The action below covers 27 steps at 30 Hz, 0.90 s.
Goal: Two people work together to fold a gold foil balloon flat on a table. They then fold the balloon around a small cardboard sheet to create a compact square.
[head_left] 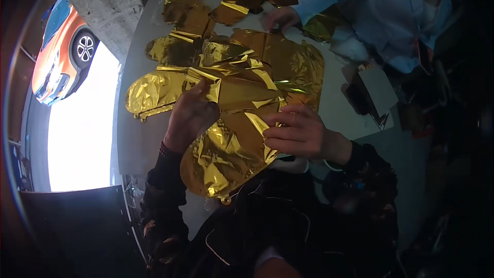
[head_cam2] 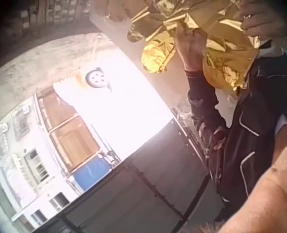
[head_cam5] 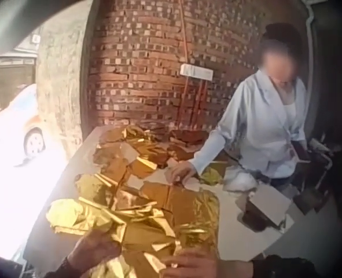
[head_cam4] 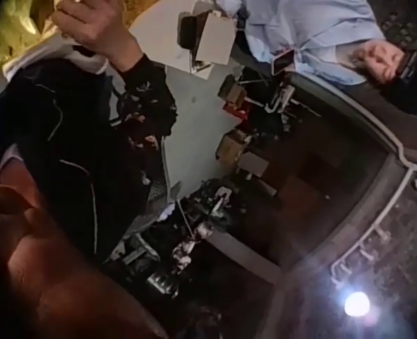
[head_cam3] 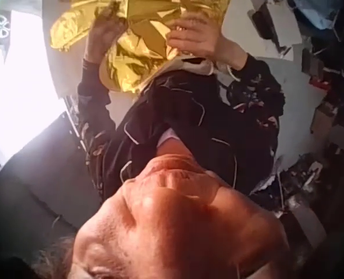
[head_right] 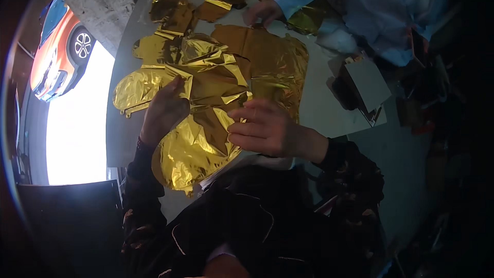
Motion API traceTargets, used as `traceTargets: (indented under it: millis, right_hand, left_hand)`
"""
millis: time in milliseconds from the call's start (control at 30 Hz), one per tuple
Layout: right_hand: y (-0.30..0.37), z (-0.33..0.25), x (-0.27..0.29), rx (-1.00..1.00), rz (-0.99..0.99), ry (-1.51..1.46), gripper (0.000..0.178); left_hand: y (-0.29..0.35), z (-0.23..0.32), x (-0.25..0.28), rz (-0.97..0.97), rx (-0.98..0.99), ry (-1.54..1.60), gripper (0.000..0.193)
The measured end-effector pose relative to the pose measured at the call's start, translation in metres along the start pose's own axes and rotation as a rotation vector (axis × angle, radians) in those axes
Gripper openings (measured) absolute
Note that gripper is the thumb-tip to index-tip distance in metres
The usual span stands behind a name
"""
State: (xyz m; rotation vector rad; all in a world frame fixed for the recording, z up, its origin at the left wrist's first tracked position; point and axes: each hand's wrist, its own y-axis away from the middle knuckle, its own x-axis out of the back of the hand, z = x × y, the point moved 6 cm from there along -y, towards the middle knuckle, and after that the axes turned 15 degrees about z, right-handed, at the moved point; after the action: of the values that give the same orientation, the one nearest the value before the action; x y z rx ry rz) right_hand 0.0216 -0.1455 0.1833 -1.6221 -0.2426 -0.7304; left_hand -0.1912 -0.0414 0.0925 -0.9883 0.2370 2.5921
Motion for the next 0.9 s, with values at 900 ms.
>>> traceTargets:
  millis: [900]
  right_hand:
    - [0.116, 0.062, 0.066, -0.552, 0.155, 0.356, 0.032]
  left_hand:
    - [-0.161, -0.028, -0.030, 0.351, -0.258, -0.726, 0.028]
